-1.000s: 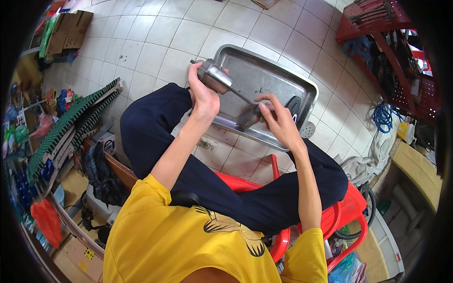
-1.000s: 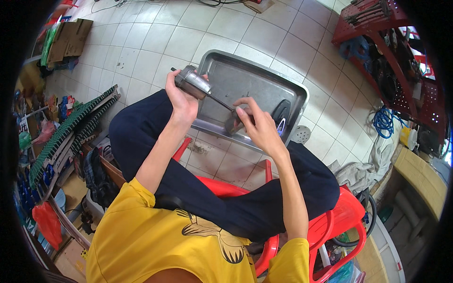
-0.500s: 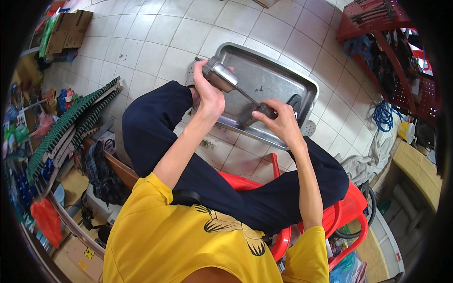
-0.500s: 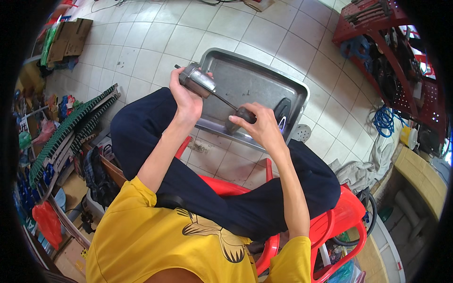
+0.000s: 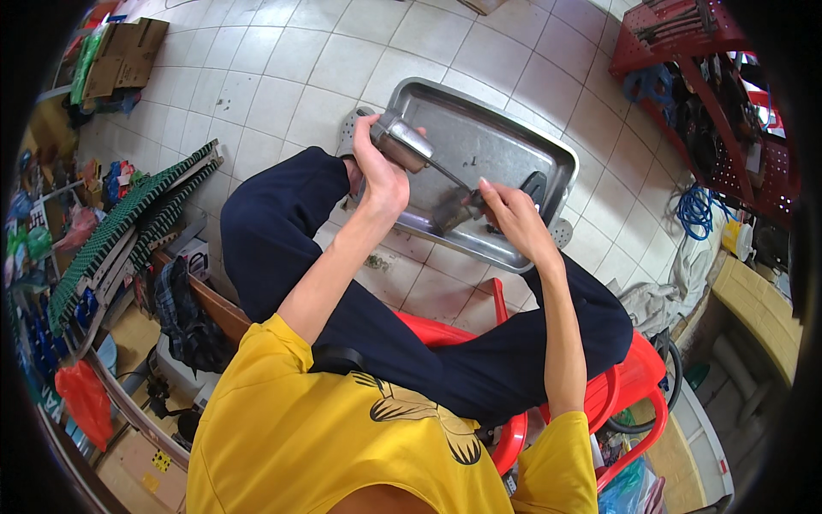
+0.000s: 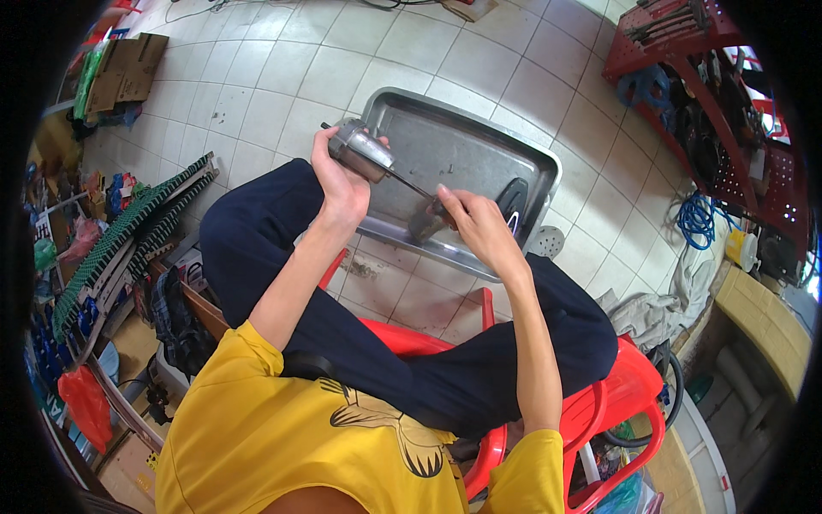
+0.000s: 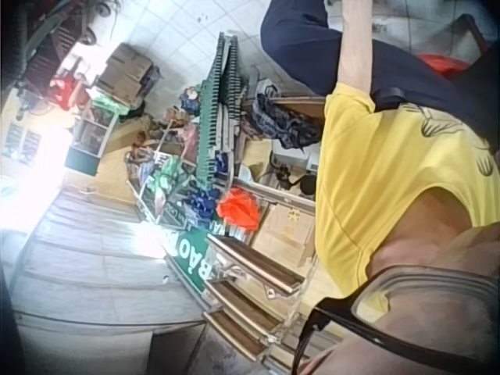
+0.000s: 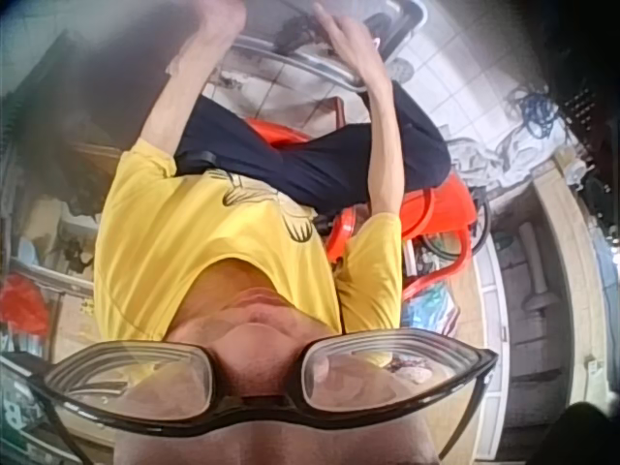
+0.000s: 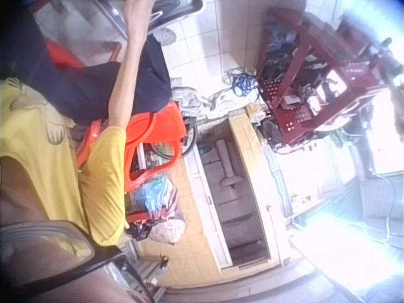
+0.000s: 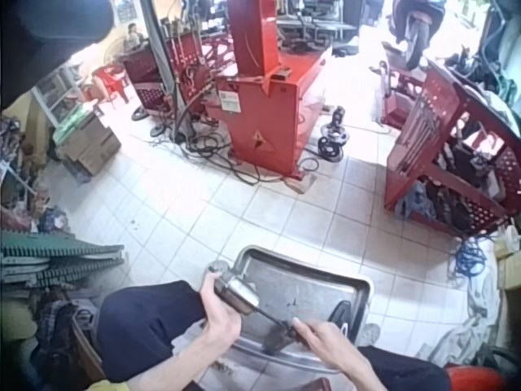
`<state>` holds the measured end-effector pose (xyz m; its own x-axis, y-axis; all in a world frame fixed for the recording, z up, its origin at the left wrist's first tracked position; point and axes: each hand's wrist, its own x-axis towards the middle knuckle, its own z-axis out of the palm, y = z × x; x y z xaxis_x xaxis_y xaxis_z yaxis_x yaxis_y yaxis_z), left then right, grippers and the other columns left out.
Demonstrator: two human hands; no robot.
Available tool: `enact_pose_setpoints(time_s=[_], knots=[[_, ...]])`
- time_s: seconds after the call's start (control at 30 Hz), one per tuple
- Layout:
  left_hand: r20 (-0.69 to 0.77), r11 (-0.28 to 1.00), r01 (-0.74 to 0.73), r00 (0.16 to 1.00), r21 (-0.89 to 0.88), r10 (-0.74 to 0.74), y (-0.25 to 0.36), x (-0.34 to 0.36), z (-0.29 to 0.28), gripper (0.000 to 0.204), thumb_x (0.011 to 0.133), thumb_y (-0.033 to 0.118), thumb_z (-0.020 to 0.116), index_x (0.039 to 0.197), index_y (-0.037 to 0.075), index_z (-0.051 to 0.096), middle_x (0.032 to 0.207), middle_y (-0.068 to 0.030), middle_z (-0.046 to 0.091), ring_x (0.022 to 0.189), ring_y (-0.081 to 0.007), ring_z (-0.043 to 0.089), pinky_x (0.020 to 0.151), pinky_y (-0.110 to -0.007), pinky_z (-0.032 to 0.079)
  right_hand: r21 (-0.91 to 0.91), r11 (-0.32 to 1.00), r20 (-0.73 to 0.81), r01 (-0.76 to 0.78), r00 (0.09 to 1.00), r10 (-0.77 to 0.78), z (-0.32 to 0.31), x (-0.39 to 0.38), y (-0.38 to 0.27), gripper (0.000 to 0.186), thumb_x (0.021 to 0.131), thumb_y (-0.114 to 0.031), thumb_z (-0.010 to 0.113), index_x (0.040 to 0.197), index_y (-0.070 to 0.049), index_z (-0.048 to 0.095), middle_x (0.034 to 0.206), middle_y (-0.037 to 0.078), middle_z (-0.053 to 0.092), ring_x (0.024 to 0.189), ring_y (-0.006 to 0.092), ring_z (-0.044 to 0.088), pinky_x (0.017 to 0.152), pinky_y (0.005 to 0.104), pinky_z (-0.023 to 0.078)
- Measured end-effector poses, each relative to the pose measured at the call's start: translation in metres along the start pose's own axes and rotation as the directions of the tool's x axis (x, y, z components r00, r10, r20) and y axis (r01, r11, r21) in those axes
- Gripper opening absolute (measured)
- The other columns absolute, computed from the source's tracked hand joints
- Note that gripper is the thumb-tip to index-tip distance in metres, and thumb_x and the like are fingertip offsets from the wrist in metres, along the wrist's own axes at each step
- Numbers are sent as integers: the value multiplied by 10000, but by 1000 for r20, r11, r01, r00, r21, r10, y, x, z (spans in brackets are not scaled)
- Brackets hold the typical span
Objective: The person disassembles a carburetor by using a screwdriver to remove screws from the component and prying parts apart while holding them over a metal tray.
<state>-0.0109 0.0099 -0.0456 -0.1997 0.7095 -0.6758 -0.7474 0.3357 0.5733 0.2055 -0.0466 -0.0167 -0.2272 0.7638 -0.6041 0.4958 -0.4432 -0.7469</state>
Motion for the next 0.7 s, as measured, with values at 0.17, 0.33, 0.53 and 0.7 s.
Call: enact_pose_setpoints(time_s=[0.17, 0.33, 0.53, 0.7], knots=[[-16, 1000, 5, 1000, -10, -5, 0, 1, -2, 455, 938, 445, 571, 1064, 8, 588, 997, -124, 622, 951, -318, 682, 895, -453, 545, -28, 999, -4, 15, 1000, -15, 2, 1, 4, 606, 1115, -502, 481, 1038, 43, 735, 691, 54, 608, 646, 115, 539, 644, 302, 478], [-30, 1000, 14, 999, -9, -15, 3, 5, -8, 453, 931, 454, 573, 1053, 17, 598, 981, -118, 633, 948, -320, 692, 890, -456, 546, 159, 987, 30, -14, 1000, 10, 6, -7, -13, 412, 1062, -385, 637, 1090, 22, 699, 719, 46, 639, 653, 120, 563, 616, 295, 493], [-39, 999, 18, 999, -28, -19, 2, 7, -13, 440, 926, 456, 576, 1047, 34, 606, 971, -111, 647, 935, -321, 704, 875, -456, 552, -147, 975, -179, 167, 965, -193, 13, -5, -11, 379, 924, -315, 814, 1078, 0, 673, 784, 76, 674, 705, 176, 639, 647, 330, 513], [-36, 999, -14, 999, 31, 15, 2, 8, -14, 410, 928, 451, 573, 1047, 60, 608, 971, -107, 654, 935, -321, 714, 858, -456, 559, -609, 747, -268, 266, 818, -509, 28, 5, 2, 495, 862, -472, 828, 1003, -24, 672, 807, 130, 695, 753, 336, 685, 685, 404, 532]])
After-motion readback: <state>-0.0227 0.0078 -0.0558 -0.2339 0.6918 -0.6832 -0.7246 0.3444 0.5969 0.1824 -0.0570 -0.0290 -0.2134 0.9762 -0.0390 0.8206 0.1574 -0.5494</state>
